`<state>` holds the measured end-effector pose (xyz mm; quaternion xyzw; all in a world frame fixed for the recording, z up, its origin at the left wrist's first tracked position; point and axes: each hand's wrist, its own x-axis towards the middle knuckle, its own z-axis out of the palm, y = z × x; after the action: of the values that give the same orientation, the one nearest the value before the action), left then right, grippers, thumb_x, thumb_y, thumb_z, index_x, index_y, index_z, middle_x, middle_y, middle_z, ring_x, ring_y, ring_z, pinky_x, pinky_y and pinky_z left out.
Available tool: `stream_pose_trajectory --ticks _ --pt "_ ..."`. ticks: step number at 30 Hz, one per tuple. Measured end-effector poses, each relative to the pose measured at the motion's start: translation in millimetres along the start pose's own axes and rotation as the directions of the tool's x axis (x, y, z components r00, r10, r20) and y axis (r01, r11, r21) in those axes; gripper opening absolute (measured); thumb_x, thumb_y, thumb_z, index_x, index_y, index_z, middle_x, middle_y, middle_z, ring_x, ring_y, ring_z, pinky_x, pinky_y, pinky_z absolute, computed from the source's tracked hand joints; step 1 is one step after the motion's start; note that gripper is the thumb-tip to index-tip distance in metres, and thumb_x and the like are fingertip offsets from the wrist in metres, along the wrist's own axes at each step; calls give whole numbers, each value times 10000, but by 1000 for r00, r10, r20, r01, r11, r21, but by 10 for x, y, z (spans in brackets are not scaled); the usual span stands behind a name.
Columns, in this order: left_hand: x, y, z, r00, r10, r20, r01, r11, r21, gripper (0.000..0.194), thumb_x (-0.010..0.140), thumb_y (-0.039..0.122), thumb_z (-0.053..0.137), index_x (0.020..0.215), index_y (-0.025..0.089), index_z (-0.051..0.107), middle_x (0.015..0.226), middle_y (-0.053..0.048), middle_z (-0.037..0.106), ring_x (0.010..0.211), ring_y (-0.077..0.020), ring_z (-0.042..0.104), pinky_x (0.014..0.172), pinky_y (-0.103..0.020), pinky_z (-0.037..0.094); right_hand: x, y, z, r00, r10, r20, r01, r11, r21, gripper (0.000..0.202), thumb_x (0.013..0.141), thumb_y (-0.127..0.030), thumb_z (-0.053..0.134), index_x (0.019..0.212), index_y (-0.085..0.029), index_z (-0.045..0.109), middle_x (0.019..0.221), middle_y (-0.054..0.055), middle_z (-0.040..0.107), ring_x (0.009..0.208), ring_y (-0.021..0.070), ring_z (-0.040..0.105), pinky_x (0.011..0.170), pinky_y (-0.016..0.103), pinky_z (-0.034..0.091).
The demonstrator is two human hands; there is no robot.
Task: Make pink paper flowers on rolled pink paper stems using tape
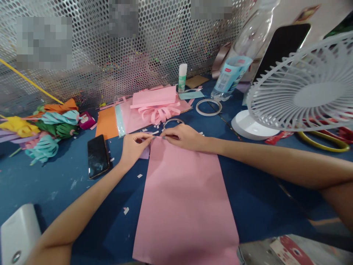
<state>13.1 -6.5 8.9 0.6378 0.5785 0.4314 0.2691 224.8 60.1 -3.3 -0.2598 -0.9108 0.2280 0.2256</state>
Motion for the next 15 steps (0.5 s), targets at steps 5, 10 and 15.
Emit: stream_pose_trajectory --ticks 5,10,15 --pt "3 -20 -15 1000 -7 5 7 1000 -20 105 747 292 735 800 220 790 847 -47 774 812 -213 716 668 -282 542 -2 -9 -4 1000 -6 4 6 1000 -4 255 891 -170 493 1010 -170 718 924 49 751 790 165 658 683 247 390" --pt "7 -20 -22 999 -39 34 42 997 -67 124 721 312 765 789 212 792 819 -51 771 755 -199 708 639 -267 533 7 -21 -17 1000 -14 -3 14 1000 -2 277 886 -154 490 1039 -165 720 952 49 753 811 173 668 701 252 402" --pt "30 13 -25 997 -64 35 67 993 -93 114 693 300 783 760 208 787 798 -51 768 733 -192 701 640 -268 534 13 -29 -21 999 -38 -1 38 999 -29 289 893 -159 474 1052 -168 715 933 45 753 772 159 655 694 251 394"
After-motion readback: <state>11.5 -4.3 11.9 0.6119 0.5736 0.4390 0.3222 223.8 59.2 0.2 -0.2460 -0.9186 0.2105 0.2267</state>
